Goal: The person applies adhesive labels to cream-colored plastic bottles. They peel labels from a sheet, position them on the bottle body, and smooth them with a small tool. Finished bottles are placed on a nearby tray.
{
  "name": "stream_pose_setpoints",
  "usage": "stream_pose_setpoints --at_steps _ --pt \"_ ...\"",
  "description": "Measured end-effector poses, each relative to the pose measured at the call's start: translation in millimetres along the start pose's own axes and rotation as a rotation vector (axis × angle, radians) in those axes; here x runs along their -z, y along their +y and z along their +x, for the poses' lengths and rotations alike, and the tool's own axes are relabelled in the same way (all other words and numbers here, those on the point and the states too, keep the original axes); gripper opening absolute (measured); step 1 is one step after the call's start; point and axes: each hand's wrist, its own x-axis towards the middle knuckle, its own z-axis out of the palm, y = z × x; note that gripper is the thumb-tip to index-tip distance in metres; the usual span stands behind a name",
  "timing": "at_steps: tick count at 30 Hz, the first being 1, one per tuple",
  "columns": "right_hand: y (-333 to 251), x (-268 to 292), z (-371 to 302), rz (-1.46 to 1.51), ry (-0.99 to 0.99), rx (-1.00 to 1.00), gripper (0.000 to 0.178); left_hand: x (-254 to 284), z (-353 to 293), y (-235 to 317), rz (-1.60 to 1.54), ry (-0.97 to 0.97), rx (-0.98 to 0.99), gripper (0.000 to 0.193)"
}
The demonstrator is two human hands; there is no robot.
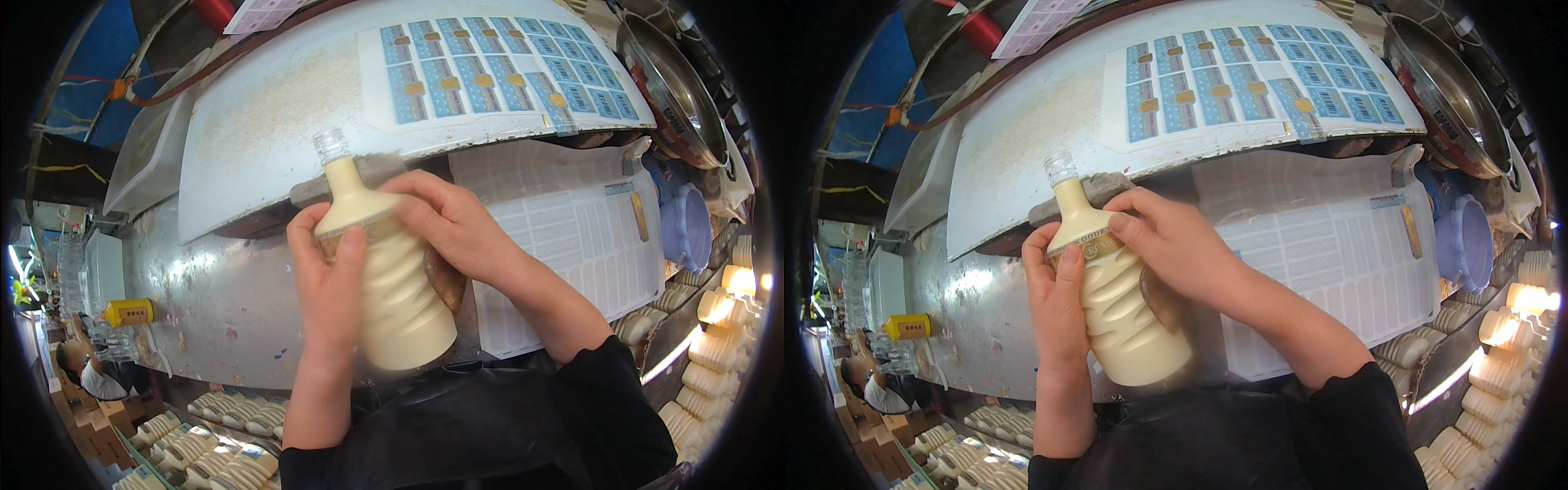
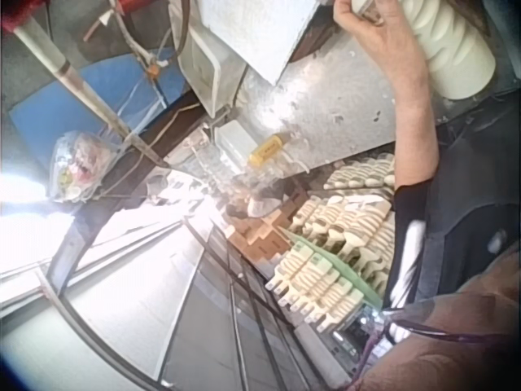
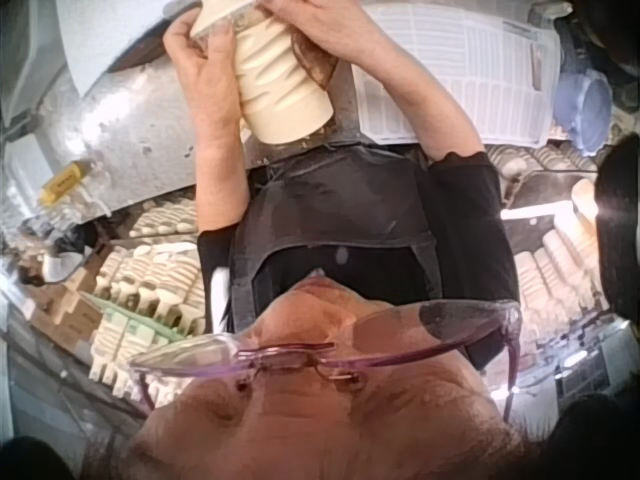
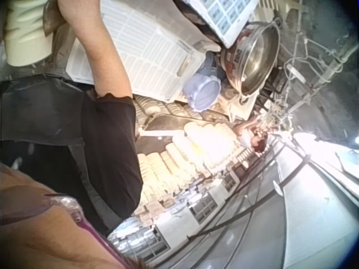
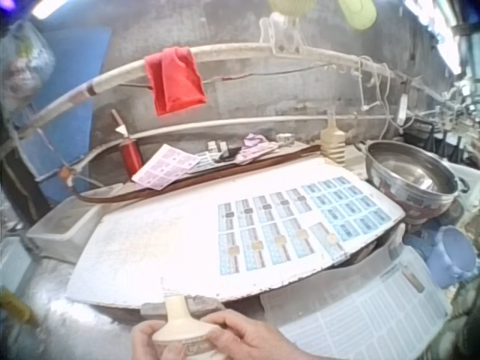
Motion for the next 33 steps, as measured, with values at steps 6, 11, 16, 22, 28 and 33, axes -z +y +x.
stream_pose_setpoints --at_steps 6,11,16,22,28,33 --pt "-29.9 -8.3 -10.7 -0.428 0.086 0.051 0.042 2.3 0.3 -3.3 -0.071 -0.022 0.014 0.044" --pt "-11.0 1.1 -5.0 -0.143 0.017 -0.042 0.033 2.2 0.9 -4.3 -0.105 -0.05 0.022 0.044" --pt "-10.3 -2.0 -6.6 -0.124 0.025 -0.023 0.028 2.6 0.8 -7.3 -0.134 -0.046 0.019 0.044" --pt "-9.8 -4.2 -4.3 -0.133 0.043 -0.045 0.026 1.7 0.1 -2.6 -0.141 -0.048 0.045 0.043" --pt "-8.7 -3.7 -3.7 -0.107 0.029 -0.041 0.026 1.3 0.8 -3.7 -0.116 -0.035 0.038 0.045" --pt "-7.5 -3.5 -3.5 -0.096 0.023 -0.03 0.026 1.2 0.4 -3.2 -0.128 -0.037 0.037 0.046"
